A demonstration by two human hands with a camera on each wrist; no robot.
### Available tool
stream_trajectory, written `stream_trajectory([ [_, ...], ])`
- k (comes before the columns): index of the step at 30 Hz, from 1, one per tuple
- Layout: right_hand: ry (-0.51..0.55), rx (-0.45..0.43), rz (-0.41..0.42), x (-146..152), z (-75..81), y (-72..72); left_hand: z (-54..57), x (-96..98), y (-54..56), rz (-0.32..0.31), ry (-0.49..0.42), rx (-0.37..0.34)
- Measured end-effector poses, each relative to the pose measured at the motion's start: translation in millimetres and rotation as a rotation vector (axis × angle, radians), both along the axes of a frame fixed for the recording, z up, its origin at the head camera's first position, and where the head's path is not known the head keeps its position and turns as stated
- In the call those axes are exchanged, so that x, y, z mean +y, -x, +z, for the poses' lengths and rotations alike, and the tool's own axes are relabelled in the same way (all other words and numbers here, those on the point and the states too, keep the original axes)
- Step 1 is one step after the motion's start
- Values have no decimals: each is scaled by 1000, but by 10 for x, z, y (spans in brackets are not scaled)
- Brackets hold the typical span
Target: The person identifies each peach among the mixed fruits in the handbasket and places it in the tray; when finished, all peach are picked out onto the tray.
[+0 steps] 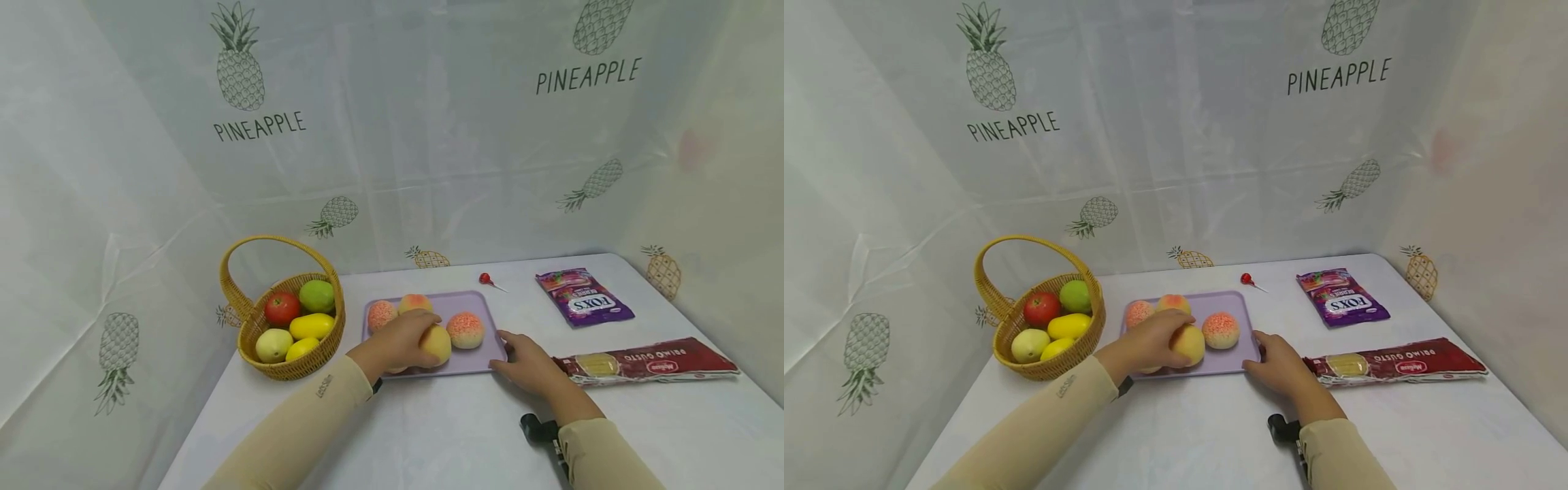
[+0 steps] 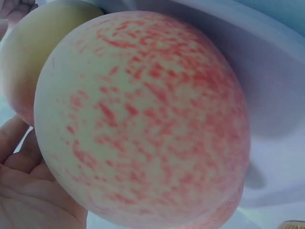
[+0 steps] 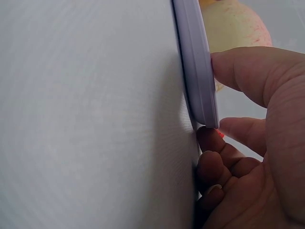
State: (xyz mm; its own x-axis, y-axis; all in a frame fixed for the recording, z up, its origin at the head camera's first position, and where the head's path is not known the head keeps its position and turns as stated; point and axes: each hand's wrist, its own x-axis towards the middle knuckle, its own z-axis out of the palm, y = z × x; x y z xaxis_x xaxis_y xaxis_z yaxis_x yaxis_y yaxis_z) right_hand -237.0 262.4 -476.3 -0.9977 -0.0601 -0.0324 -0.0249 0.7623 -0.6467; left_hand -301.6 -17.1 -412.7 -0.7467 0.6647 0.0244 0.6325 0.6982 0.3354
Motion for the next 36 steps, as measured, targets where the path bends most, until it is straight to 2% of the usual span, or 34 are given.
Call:
stream_trajectory([
  [13,-3,0,8,45,-4,49,54,-84,-53,32,-93,7],
  [20,-7,-16,3,103,-18,86,43,-173,-63,10,-175,62],
  [27,-17,-22,13,167,-20,110,162,-281,-169,-11,-205,76],
  [36,-33,-37,19,229,-39,101,318,-400,-274,-68,-203,184],
])
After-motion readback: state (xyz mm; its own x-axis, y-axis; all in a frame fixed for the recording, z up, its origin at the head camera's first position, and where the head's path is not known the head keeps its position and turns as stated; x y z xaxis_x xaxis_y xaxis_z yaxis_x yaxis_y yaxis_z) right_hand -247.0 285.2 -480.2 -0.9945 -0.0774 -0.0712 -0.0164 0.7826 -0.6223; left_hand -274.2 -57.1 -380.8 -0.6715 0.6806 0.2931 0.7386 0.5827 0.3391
